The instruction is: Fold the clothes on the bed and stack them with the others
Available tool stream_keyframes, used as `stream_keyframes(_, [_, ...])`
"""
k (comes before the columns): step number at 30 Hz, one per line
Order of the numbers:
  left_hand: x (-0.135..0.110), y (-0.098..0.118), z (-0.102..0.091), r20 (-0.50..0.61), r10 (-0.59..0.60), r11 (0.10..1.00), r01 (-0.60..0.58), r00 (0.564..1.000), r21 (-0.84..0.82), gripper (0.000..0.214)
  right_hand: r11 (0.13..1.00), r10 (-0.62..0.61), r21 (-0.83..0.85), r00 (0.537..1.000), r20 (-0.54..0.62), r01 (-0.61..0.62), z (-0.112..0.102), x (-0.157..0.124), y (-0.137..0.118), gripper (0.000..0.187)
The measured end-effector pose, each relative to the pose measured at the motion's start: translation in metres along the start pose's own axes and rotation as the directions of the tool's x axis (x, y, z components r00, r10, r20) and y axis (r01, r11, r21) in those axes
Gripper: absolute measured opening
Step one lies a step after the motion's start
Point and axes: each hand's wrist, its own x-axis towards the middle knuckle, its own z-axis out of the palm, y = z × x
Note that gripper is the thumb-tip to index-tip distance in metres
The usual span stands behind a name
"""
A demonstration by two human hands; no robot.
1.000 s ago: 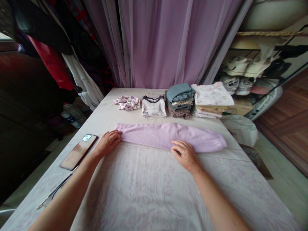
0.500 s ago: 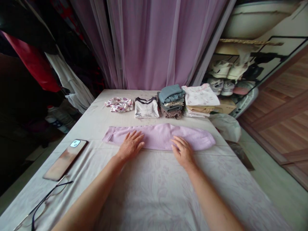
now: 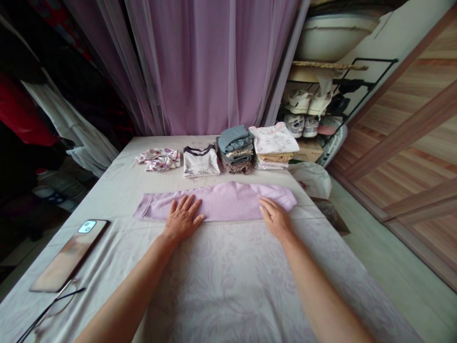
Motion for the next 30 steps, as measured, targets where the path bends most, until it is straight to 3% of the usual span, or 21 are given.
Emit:
stream_keyframes(3, [0.0, 0.003, 0.0, -0.016, 0.003, 1.0, -0.003, 1.0, 0.009, 0.063, 1.0, 0.023, 0.014, 0.994, -0.105, -0.022, -0.012, -0.004, 0.008, 0.035])
stream_keyframes(8, [0.004, 0.025, 0.001, -0.016, 0.037, 0.999, -0.036, 0.999, 0.012, 0.057, 0.999, 0.025, -0.018, 0.998, -0.052, -0.026, -0.017, 0.01, 0.001, 0.033])
stream_keyframes(11, [0.011, 0.038, 0.005, 0.01, 0.101, 0.995, -0.101, 0.995, -0.018, 0.053, 1.0, -0.002, 0.006, 0.999, 0.035, 0.002, -0.009, 0.039, -0.014, 0.034])
stream_keyframes(16, [0.018, 0.045, 0.014, 0.021, 0.105, 0.994, -0.105, 0.994, -0.005, 0.057, 1.0, 0.027, 0.009, 0.978, 0.209, -0.029, 0.015, 0.104, -0.032, 0.039])
stream_keyframes(20, [0.017, 0.045, 0.016, -0.003, 0.11, 0.994, -0.11, 0.994, 0.008, 0.058, 1.0, -0.021, -0.002, 0.894, 0.448, 0.025, 0.035, 0.145, -0.036, 0.045])
stream_keyframes(23, [0.016, 0.045, 0.016, -0.009, 0.107, 0.994, -0.107, 0.994, 0.012, 0.058, 0.998, -0.051, -0.01, 0.837, 0.544, 0.068, 0.039, 0.161, -0.037, 0.032])
stream_keyframes(26, [0.015, 0.046, 0.016, -0.008, 0.097, 0.995, -0.097, 0.995, 0.019, 0.058, 0.991, -0.1, -0.008, 0.803, 0.588, 0.13, 0.032, 0.166, -0.041, 0.018])
stream_keyframes(30, [0.015, 0.046, 0.019, -0.027, 0.095, 0.995, -0.095, 0.995, 0.01, 0.059, 0.951, -0.239, 0.003, 0.735, 0.634, 0.308, 0.014, 0.161, -0.048, 0.014])
